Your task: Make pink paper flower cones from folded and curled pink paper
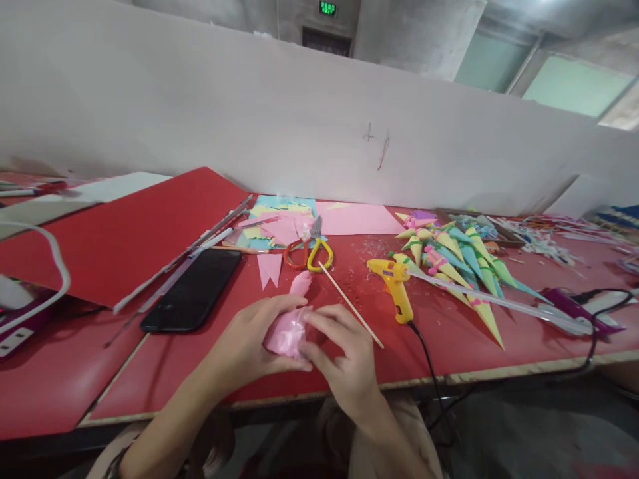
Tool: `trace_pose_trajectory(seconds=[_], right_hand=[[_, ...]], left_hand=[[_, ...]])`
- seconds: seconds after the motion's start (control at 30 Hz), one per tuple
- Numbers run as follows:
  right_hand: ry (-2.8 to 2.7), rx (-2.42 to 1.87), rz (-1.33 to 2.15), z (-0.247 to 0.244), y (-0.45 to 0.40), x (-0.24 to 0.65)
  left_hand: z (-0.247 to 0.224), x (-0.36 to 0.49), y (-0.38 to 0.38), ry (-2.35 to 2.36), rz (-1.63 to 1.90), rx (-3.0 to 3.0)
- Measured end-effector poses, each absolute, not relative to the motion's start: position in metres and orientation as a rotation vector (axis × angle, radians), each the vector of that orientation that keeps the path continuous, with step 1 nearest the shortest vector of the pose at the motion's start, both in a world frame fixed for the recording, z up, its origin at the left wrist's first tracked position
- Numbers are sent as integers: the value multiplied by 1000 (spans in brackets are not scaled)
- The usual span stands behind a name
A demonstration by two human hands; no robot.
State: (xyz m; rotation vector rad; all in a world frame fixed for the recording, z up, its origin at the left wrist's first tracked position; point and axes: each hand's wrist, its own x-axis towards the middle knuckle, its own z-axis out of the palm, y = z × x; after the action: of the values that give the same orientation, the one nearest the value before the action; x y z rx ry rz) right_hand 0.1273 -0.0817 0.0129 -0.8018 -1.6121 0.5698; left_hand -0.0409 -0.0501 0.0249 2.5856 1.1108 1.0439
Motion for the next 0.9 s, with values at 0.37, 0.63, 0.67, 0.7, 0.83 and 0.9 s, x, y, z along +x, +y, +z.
trace_pose_trajectory(seconds=[0.37,0.63,0.67,0.7,0.83,0.9], right_hand=[[-1396,-815,1047,15,-80,122],[-1234,-686,1228,12,-80,116],[-1209,-662,1244,12,-80,116],[-1190,-648,1253,12,-80,116],[-1131,-613,1247,9,-78,116],[-1076,-584,1243,7,-76,116]], left_hand=[[31,-35,-51,1023,893,2438],[36,-32,-55,992,903,2280],[36,-32,-54,980,904,2283],[36,-32,-54,975,902,2282],[38,-33,-53,1009,875,2255],[39,-34,-53,1022,866,2241]])
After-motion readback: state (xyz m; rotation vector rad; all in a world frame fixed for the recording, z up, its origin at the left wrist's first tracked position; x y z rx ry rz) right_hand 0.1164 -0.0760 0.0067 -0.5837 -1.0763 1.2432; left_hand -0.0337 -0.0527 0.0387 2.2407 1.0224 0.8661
